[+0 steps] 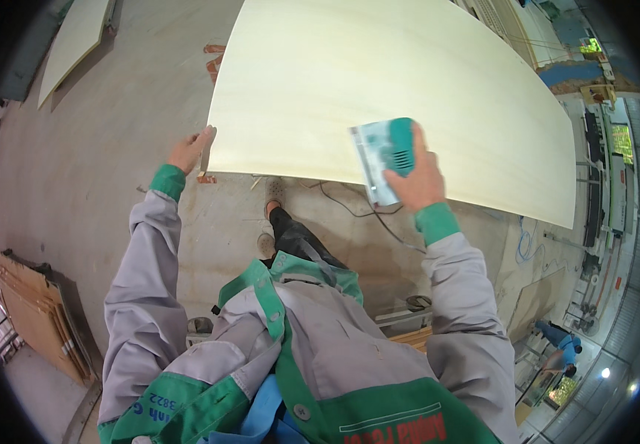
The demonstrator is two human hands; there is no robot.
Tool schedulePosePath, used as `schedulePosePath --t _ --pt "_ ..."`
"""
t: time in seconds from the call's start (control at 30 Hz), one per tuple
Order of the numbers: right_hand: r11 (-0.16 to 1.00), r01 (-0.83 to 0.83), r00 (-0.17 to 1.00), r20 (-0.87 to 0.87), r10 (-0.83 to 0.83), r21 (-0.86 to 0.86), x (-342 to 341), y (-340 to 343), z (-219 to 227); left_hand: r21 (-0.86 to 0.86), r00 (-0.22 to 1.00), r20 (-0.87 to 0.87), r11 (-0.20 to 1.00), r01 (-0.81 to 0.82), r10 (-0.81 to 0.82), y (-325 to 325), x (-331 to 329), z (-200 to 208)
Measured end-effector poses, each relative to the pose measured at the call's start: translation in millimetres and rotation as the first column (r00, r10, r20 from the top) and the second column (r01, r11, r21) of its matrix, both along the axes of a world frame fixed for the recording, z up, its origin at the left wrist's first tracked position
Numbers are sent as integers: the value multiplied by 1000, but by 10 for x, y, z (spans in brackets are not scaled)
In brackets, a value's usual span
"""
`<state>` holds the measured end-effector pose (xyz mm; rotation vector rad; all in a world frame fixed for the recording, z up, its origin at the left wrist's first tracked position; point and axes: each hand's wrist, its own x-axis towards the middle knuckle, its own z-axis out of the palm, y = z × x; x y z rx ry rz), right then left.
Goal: The person uses a handheld electric sander to smooth the surface of a large white board. They then apply a white substance from a bottle into holes on the board and continue sanding the surface.
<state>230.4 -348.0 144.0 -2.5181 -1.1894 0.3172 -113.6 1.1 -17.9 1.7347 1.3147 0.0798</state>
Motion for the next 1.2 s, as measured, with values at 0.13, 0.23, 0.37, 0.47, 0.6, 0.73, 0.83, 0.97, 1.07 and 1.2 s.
schedulePosePath --t 0.13,0.23,0.37,0.47,0.6,0.73,0.83,0.97,1.07,1.2 --pt "951 310 950 53 -308 -20 719 -78 42 -223 993 25 969 -107 115 -273 294 -64" --pt "937 348 937 -38 -348 1 827 133 109 -85 954 167 968 -237 248 -539 307 -33" --pt "999 -37 999 -2 37 18 326 646 73 -110 937 117 942 -318 330 -653 281 58" --pt "992 -130 990 -56 130 -4 117 1283 65 -155 941 135 945 -289 310 -664 276 130" --pt "985 -160 985 -74 156 -57 611 2357 139 -148 950 68 944 -293 306 -701 264 196" --pt "993 -107 990 87 111 -41 1487 3443 47 -106 959 83 959 -263 272 -718 268 230" --pt "994 -110 980 169 104 25 2214 4257 17 -87 963 42 961 -261 265 -723 280 281" --pt "993 -111 973 207 104 26 2904 5280 64 -73 967 5 964 -255 256 -707 302 368" --pt "994 -107 949 295 113 -36 2933 5906 22 -71 970 -66 969 -238 233 -697 307 429" --pt "948 -309 895 314 316 -75 2420 6278 -20 -88 966 -90 964 -250 242 -684 336 457"
